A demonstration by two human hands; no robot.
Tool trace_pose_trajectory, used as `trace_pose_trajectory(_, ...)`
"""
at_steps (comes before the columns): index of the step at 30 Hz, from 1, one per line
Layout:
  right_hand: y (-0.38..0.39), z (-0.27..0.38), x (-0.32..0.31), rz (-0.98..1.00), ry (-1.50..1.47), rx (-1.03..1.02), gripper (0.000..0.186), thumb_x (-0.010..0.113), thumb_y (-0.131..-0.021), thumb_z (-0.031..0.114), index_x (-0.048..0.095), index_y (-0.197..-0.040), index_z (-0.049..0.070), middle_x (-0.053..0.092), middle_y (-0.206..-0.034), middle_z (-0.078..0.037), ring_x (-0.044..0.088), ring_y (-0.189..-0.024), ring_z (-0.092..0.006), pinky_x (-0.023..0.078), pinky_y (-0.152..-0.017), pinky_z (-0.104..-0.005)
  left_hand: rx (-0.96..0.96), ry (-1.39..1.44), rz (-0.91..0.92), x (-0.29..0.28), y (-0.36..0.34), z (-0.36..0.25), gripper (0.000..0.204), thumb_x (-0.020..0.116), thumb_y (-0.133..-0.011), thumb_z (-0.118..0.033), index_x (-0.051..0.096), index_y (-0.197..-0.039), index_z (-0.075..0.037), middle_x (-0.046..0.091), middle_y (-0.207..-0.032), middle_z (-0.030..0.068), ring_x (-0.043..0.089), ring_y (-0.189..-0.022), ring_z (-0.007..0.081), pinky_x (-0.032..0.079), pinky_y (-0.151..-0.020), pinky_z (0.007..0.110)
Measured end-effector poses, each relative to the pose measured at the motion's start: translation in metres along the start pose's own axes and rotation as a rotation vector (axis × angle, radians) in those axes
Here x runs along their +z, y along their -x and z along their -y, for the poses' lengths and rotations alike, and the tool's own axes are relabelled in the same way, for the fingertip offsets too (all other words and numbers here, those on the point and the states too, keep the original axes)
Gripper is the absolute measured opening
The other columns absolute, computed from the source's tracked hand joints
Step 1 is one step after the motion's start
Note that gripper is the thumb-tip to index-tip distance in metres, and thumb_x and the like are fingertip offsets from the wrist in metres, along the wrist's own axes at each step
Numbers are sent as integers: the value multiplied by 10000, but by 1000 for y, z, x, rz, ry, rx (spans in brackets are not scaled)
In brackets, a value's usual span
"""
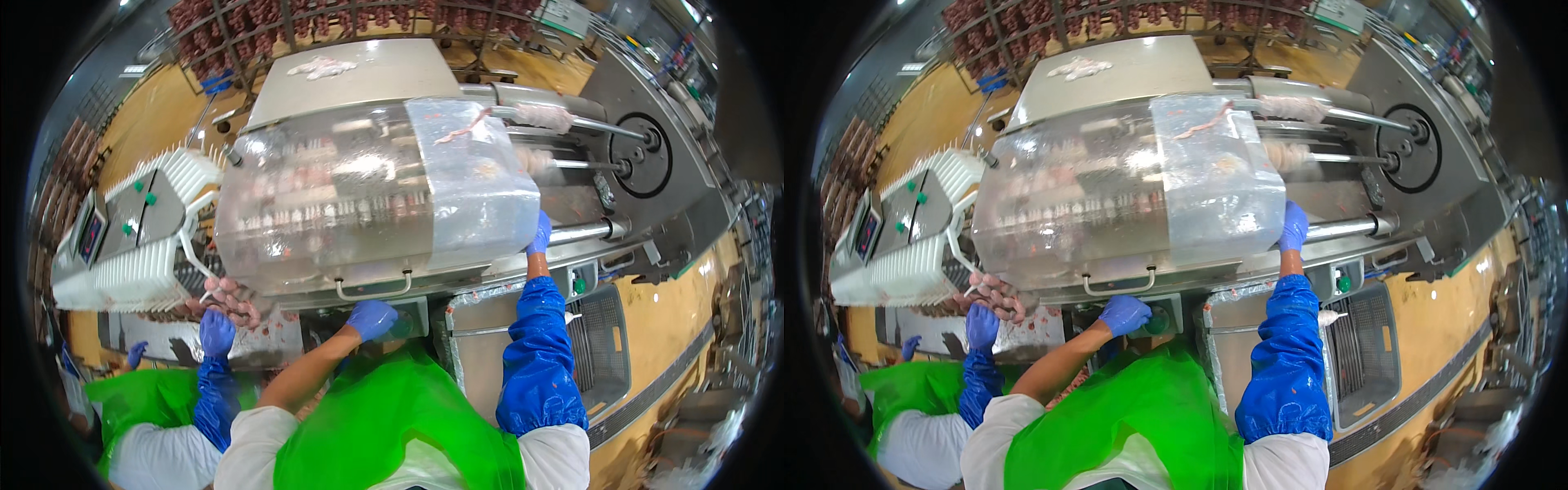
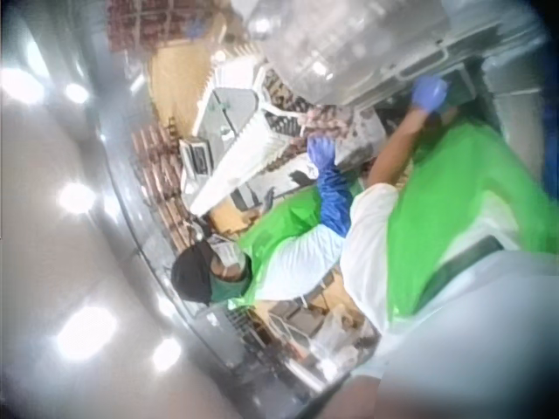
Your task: The person operates a sausage-making machine, feeding casing onto the rollers and guiding the extruded meat into the casing. They adjust the machine's controls and handle the continuous sausage links as they are formed.
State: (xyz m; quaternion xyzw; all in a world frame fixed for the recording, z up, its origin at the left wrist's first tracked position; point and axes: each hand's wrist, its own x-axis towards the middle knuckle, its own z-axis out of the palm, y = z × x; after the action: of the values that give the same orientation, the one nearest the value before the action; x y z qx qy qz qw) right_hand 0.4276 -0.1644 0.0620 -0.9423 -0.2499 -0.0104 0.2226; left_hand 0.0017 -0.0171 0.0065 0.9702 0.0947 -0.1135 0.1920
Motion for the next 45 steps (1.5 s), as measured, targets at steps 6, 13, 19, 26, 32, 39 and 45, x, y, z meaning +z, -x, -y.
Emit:
trace_pose_trajectory(6,19,20,-33,-39,-71,-7,313,597,-828,362,715,-1014,140,686,-964,-181,645,-922,-391,502,-800,-459,57,55,-13,-1,-6,0,176,611,-773,-253,702,-841,-118,683,-860,124,653,-820,358,511,-691,472)
trace_pose_trajectory(13,14,21,-23,-44,-37,-15,271,543,-852,313,725,-1021,205,691,-964,-150,659,-902,-360,516,-815,-444,85,7,-59,6,-5,3,183,628,-780,-280,723,-879,-159,700,-880,95,661,-826,321,517,-703,448)
trace_pose_trajectory(19,15,19,-24,-21,-77,6,282,524,-852,284,723,-1038,215,691,-982,-139,658,-910,-359,515,-830,-446,89,15,-89,4,-7,0,171,634,-753,-265,728,-861,-173,706,-883,88,663,-816,318,517,-692,443)
trace_pose_trajectory(26,13,16,-22,-36,-58,-8,265,526,-851,285,724,-1011,210,692,-966,-140,658,-900,-358,516,-815,-450,93,28,-93,6,-9,0,172,618,-760,-277,731,-856,-189,707,-871,75,666,-812,309,517,-688,444)
trace_pose_trajectory(32,13,23,-24,-25,0,-20,250,517,-855,280,721,-977,203,691,-954,-142,661,-886,-362,519,-794,-462,84,-37,-86,8,-9,3,169,626,-760,-288,734,-850,-194,697,-840,88,662,-786,317,510,-664,459)
trace_pose_trajectory(39,13,22,-23,-19,-6,-11,245,519,-858,291,716,-972,202,691,-956,-140,662,-880,-365,520,-788,-468,43,-78,-35,3,-7,-1,185,625,-792,-300,753,-894,-213,715,-888,61,672,-805,295,523,-702,432)
trace_pose_trajectory(45,17,18,-22,-35,3,-21,242,516,-864,286,716,-959,187,690,-950,-149,661,-871,-370,521,-771,-470,113,-10,-124,11,-5,4,165,635,-761,-305,708,-803,-162,674,-791,114,649,-751,337,495,-635,477)
